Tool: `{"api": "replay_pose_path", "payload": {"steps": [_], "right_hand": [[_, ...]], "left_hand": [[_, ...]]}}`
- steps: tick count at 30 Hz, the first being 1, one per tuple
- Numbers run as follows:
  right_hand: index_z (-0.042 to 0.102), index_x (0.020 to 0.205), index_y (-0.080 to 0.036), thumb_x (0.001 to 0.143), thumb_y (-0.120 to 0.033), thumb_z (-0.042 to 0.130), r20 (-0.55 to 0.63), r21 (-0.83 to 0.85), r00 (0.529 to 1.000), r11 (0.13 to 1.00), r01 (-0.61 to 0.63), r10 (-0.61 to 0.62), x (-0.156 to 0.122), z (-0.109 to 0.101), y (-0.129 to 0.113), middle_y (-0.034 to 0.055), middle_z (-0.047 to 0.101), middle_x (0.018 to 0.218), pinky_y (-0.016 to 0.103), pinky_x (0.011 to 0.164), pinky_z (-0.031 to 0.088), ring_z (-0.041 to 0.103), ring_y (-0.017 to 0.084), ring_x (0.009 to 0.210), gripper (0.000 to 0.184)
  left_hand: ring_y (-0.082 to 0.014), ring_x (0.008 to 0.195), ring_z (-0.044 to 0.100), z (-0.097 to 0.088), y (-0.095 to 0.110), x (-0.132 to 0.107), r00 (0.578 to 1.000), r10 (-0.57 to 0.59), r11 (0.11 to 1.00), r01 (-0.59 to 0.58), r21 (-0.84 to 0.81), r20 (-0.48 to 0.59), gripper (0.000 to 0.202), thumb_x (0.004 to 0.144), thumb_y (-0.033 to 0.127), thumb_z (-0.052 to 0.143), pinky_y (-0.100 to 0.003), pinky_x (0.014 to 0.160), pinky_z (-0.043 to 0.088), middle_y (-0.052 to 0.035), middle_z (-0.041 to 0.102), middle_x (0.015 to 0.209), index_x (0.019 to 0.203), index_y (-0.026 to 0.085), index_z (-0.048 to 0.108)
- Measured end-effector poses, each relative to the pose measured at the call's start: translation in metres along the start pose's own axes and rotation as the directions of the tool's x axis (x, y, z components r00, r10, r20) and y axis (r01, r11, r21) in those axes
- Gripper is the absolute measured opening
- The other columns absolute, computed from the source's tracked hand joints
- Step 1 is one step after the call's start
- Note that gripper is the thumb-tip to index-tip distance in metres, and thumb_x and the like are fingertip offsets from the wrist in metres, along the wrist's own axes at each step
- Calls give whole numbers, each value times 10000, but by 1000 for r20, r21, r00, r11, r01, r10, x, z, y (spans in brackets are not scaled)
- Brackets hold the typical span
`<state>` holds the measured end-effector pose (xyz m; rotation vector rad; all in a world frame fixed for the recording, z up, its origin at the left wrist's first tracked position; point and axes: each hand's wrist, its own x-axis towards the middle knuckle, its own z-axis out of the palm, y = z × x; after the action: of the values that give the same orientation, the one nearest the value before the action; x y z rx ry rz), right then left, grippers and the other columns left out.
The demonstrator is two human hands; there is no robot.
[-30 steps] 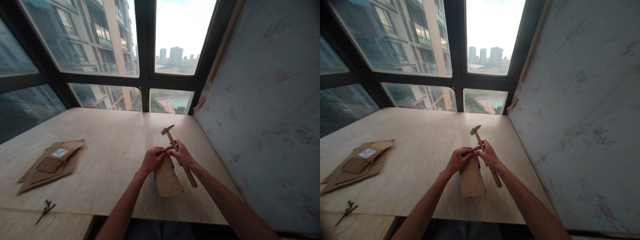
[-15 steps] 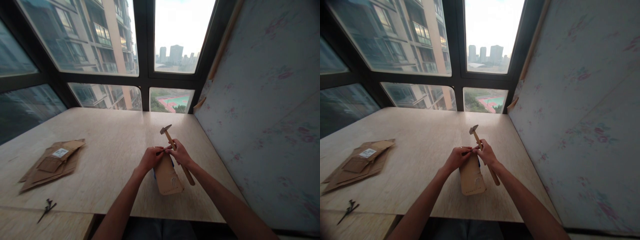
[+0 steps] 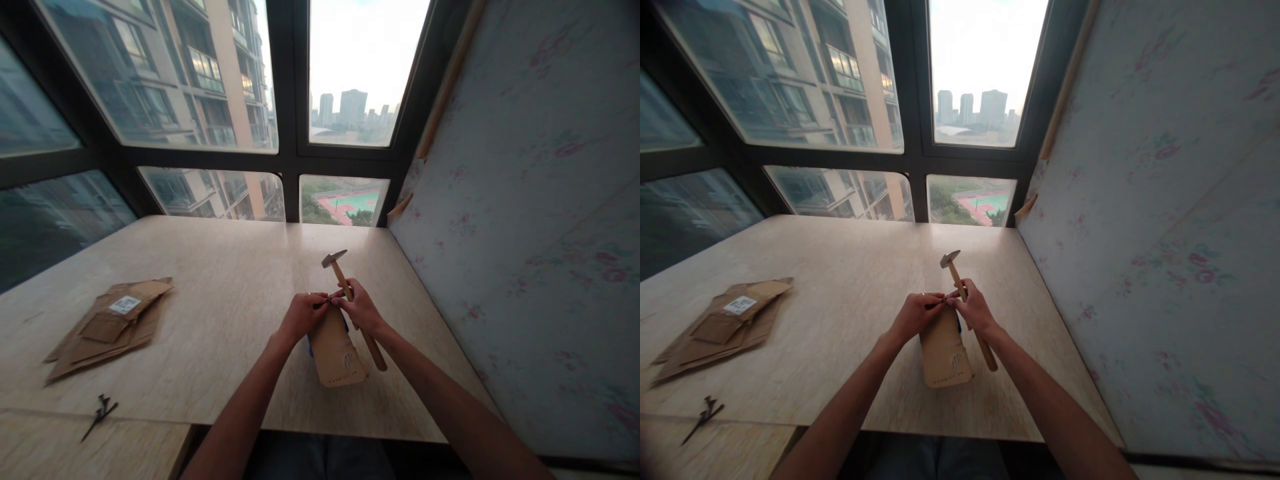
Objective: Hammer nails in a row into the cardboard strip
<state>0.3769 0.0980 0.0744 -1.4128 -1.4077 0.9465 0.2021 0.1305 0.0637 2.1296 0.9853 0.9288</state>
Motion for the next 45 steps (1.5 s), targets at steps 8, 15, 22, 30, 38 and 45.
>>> {"api": "replay_pose_path", "payload": {"steps": [8, 15, 22, 30, 38, 45], "right_hand": [[465, 1038, -198, 725, -286, 648, 46, 48, 999, 998, -32, 30, 0, -2, -1, 58, 707, 984, 189, 272, 347, 538, 92, 424, 373], [435, 1039, -204, 746, -319, 634, 67, 67, 997, 997, -38, 33, -9, -10, -8, 83, 688, 1111, 196, 187, 320, 424, 36, 293, 372], [434, 1036, -209, 776, -242, 579, 88, 52, 996, 999, -15, 10, -14, -19, -11, 85, 685, 1137, 183, 189, 337, 426, 29, 283, 300], [465, 1083, -193, 852, -398, 577, 56, 88, 998, 996, 11, -16, -41, -27, -27, 95, 689, 1129, 172, 195, 320, 412, 23, 276, 328], [472, 1130, -195, 818, -517, 637, 2, 221, 989, 964, -147, 150, -129, -50, -20, 122, 710, 1049, 157, 196, 272, 386, 15, 242, 478], [490, 1130, -231, 744, -541, 713, -78, 446, 953, 865, -230, 294, -191, -43, 13, 14, 692, 836, 142, 176, 266, 323, 8, 224, 543]], "left_hand": [[-220, 983, 698, 0, -2, 0, 999, -33, 999, 33, -36, 16, 184, 809, 186, 605, -338, 878, 538, -46, 751, 990, 870, 228, 773], [-209, 1006, 687, -2, 0, -1, 1000, -11, 999, 12, -35, 23, 275, 807, 190, 585, -356, 928, 521, -40, 727, 1083, 1028, 238, 743], [-229, 1107, 639, -9, 5, -11, 996, -33, 999, 35, 28, -83, 365, 739, 133, 596, -403, 997, 490, -105, 690, 1167, 1088, 154, 701], [-233, 1102, 633, -31, 14, -78, 942, -104, 986, 140, 91, -318, 293, 818, 308, 614, -435, 992, 490, -104, 693, 1146, 1078, 183, 669], [-250, 1095, 634, -54, 6, -175, 873, -230, 937, 318, 143, -430, 300, 803, 391, 594, -431, 982, 494, -76, 690, 1153, 1053, 240, 667], [-314, 946, 640, -133, -47, -289, 667, -195, 651, 636, 414, -719, 342, 751, 458, 502, -485, 925, 487, -118, 697, 999, 953, 227, 650]]}}
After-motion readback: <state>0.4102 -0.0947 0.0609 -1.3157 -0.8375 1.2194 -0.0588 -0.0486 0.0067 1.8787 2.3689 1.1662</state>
